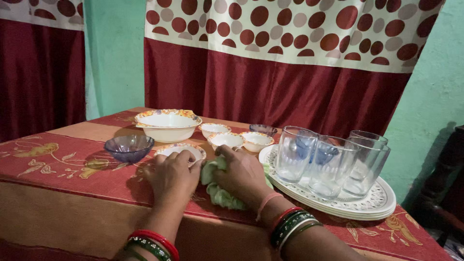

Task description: The person dries several small bowls and glasses with a green cloth on a table. They wipe each item individually and place them on a tray or the table surface.

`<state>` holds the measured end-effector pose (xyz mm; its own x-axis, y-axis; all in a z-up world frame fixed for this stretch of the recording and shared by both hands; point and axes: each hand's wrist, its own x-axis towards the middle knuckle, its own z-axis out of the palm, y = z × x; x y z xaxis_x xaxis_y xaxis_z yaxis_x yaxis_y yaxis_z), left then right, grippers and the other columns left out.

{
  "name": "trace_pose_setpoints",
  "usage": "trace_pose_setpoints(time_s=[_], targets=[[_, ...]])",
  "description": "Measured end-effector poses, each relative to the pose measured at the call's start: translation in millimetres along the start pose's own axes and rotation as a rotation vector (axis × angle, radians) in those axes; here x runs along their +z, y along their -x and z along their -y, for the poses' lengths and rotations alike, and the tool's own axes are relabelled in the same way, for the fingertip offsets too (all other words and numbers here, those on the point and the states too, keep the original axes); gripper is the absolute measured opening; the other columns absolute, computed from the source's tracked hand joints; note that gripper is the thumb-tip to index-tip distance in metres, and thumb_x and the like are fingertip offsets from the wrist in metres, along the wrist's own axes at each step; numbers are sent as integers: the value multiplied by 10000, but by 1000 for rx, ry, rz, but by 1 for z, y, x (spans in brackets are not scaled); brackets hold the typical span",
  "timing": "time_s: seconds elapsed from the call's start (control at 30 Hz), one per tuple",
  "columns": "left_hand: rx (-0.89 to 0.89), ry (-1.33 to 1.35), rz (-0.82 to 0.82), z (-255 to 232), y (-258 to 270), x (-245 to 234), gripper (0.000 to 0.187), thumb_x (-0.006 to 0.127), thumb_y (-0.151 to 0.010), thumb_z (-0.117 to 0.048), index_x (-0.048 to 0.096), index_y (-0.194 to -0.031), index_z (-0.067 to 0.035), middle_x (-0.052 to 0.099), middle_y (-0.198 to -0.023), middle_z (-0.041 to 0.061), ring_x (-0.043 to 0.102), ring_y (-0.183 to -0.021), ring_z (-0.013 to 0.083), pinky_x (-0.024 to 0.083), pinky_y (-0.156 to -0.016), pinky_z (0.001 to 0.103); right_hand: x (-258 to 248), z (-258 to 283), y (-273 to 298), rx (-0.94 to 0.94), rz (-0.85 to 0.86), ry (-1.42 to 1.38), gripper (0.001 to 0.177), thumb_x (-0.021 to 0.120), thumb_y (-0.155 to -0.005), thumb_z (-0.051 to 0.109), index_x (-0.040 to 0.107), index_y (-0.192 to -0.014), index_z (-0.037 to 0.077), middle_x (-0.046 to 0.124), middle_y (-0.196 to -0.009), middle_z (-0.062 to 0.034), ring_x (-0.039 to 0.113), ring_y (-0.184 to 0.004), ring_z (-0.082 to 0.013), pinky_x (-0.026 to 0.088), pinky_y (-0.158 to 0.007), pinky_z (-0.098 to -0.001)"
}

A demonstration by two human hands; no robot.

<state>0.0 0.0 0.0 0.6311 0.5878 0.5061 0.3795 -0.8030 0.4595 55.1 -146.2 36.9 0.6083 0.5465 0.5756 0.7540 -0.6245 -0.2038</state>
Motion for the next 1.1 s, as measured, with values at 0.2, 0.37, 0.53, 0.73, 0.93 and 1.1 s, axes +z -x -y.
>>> trace_pose_setpoints(time_s=[0.2, 0.37, 0.53, 0.73, 0.93, 1.1], targets=[[-67, -51, 70, 4, -9, 4, 256, 574, -999, -297, 655, -1241, -274, 631, -1339, 4, 437, -1368, 296, 143, -1177, 712, 7, -10, 2, -25, -98, 71, 298, 690, -810, 317, 772, -1086, 239, 714, -989, -165, 698, -935, -369, 554, -817, -491], [-38, -103, -27, 25, -25, 14, 346, 563, -955, -187, 655, -1278, -269, 650, -1322, 29, 460, -1350, 303, 137, -1177, 706, 11, -13, 2, 72, -62, 16, 347, 684, -797, 324, 759, -1130, 263, 701, -1014, -176, 687, -971, -369, 545, -857, -492], [-42, -128, -45, 40, -45, 24, 293, 472, -1052, -329, 667, -1256, -248, 688, -1246, 36, 504, -1303, 302, 172, -1174, 696, 13, -11, 0, 126, -63, -1, 356, 691, -774, 368, 763, -1107, 267, 694, -1052, -162, 677, -1005, -366, 530, -878, -499], [29, -190, -159, 29, -46, 18, 381, 472, -1035, -483, 726, -1151, -224, 735, -1161, 25, 620, -1209, 250, 425, -1060, 558, 12, -13, -4, 133, -38, -21, 358, 704, -761, 402, 768, -1078, 247, 695, -1038, -169, 674, -1018, -365, 514, -900, -500], [25, -111, 1, 16, -40, 3, 553, 431, -994, -644, 712, -1177, -206, 723, -1178, 50, 629, -1145, 247, 545, -845, 431, 11, -10, -7, 122, 9, -3, 324, 665, -793, 357, 770, -1075, 236, 715, -944, -157, 706, -929, -346, 542, -864, -492], [104, -259, -108, 16, -38, 2, 643, 478, -915, -737, 688, -1228, -216, 664, -1262, 60, 565, -1152, 257, 468, -912, 464, 7, -10, -7, 67, 67, -11, 317, 662, -781, 356, 764, -1053, 228, 746, -867, -103, 742, -828, -280, 552, -843, -473]])
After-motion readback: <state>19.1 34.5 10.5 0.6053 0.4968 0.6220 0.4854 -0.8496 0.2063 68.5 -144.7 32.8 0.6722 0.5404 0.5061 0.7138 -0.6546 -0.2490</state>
